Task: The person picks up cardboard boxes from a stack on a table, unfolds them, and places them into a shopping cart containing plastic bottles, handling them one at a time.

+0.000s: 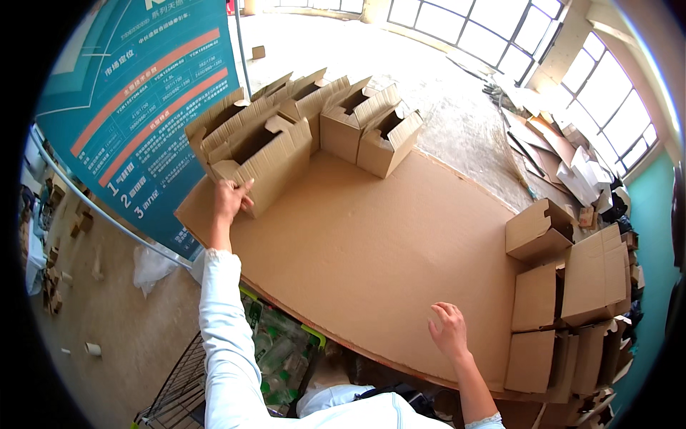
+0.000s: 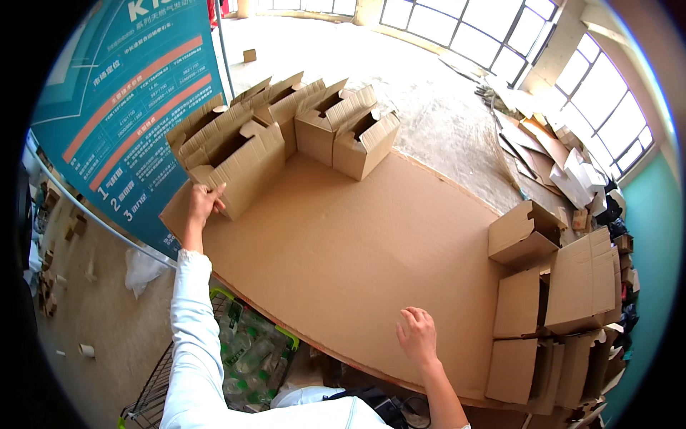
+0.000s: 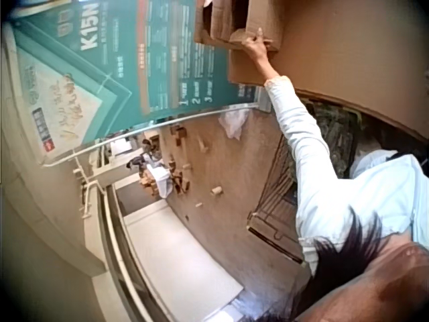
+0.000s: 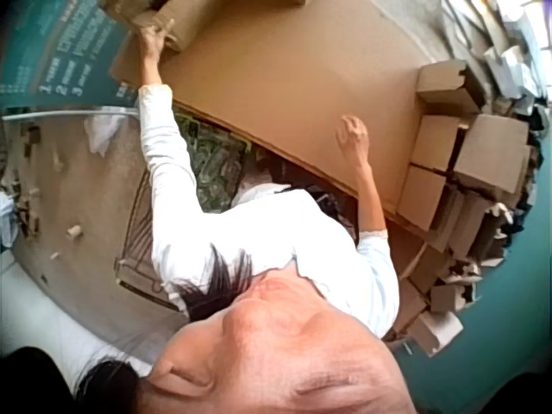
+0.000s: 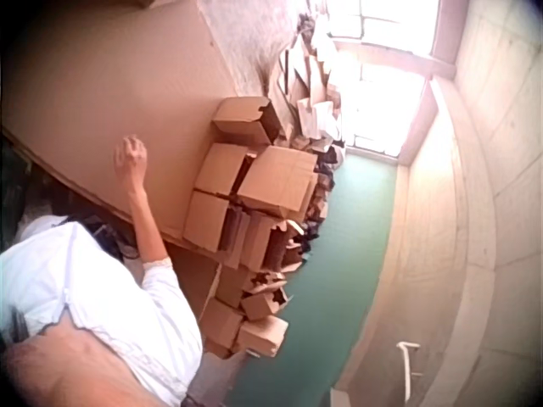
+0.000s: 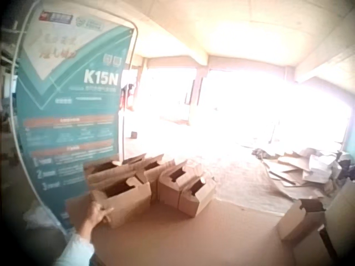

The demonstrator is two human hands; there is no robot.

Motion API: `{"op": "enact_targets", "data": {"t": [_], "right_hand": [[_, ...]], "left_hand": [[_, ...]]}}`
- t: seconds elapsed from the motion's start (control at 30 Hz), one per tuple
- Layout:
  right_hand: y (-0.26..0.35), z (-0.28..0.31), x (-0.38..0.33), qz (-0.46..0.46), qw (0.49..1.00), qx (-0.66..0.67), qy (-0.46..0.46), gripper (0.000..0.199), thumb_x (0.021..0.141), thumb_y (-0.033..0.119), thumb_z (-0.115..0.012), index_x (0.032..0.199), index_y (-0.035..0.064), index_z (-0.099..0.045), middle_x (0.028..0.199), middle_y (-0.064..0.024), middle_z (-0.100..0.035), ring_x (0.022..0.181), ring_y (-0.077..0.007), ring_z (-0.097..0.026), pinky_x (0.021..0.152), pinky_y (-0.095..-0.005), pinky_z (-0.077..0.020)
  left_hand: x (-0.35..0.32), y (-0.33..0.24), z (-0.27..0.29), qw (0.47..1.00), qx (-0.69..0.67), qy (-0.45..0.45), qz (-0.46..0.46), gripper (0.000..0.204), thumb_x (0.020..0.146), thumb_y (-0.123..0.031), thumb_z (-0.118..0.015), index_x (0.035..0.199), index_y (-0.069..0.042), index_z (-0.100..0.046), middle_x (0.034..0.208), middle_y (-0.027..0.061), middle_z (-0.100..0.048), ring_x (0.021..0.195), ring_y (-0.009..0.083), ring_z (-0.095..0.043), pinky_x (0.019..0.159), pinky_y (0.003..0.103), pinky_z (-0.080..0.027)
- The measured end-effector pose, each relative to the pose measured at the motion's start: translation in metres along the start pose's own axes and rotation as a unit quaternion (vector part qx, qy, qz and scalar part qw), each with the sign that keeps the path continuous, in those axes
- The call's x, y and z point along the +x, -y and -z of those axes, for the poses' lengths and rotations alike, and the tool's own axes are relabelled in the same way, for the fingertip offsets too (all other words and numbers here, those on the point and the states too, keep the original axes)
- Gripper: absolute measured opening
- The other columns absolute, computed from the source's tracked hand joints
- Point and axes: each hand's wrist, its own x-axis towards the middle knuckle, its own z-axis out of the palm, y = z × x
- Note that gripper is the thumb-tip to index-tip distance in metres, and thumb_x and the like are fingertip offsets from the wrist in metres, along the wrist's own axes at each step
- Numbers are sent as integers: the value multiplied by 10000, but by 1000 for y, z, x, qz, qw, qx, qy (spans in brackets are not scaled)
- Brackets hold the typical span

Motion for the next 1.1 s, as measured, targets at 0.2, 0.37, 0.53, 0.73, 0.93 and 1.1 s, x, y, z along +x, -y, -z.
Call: {"op": "enact_targets", "data": {"t": [0.2, 0.37, 0.53, 0.73, 0.93, 1.1], "right_hand": [[16, -6, 8, 35, 998, 35, 29, 353, 740, 124, -664, 1065, 10, -588, 1129, -139, -568, 1088, -300, -512, 940, -391, -415], [20, -28, 23, 46, 991, 100, 77, 573, 729, 152, -710, 1240, 45, -473, 1253, -153, -491, 1170, -322, -466, 988, -400, -393], [18, -49, 43, 89, 955, 264, 104, 844, 670, 180, -804, 1363, 95, -331, 1377, -135, -397, 1264, -300, -402, 1026, -399, -366], [9, -61, 57, 5, 850, 435, 297, 1042, 577, 137, -863, 1416, 114, -244, 1393, -81, -374, 1270, -226, -373, 1067, -367, -320], [8, -59, 76, 54, 853, 331, 400, 831, 562, 174, -883, 1265, 89, -449, 1223, -62, -521, 1140, -211, -484, 993, -364, -405], [-11, -80, 93, 136, 858, 235, 436, 669, 606, 280, -861, 1169, 101, -547, 1142, -71, -573, 1061, -215, -531, 923, -358, -438]], "left_hand": [[-77, -21, -4, 997, -40, 63, -23, 384, 851, -230, -660, 578, 32, -593, 534, 88, -610, 501, 161, -647, 387, 217, -470], [-184, -59, -8, 987, -66, 134, 60, 258, 842, -209, -666, 835, 48, -678, 662, 79, -661, 609, 131, -660, 504, 239, -523], [-280, -94, -9, 978, -78, 183, 67, 199, 853, -138, -648, 889, 54, -685, 725, 79, -675, 635, 166, -676, 526, 237, -525], [-320, -113, -6, 970, -91, 223, 41, 136, 839, -20, -623, 947, 45, -674, 837, 114, -683, 658, 171, -680, 546, 240, -537], [-348, -64, 27, 966, -196, 100, 137, 875, 673, -97, -784, 1398, -27, -298, 1306, 176, -490, 1040, 240, -609, 803, 299, -531], [-311, -4, -7, 960, 37, 275, 33, 1306, 508, -317, -878, 1459, -64, -19, 1512, 169, -75, 1405, 301, -34, 1138, 385, -84]]}}
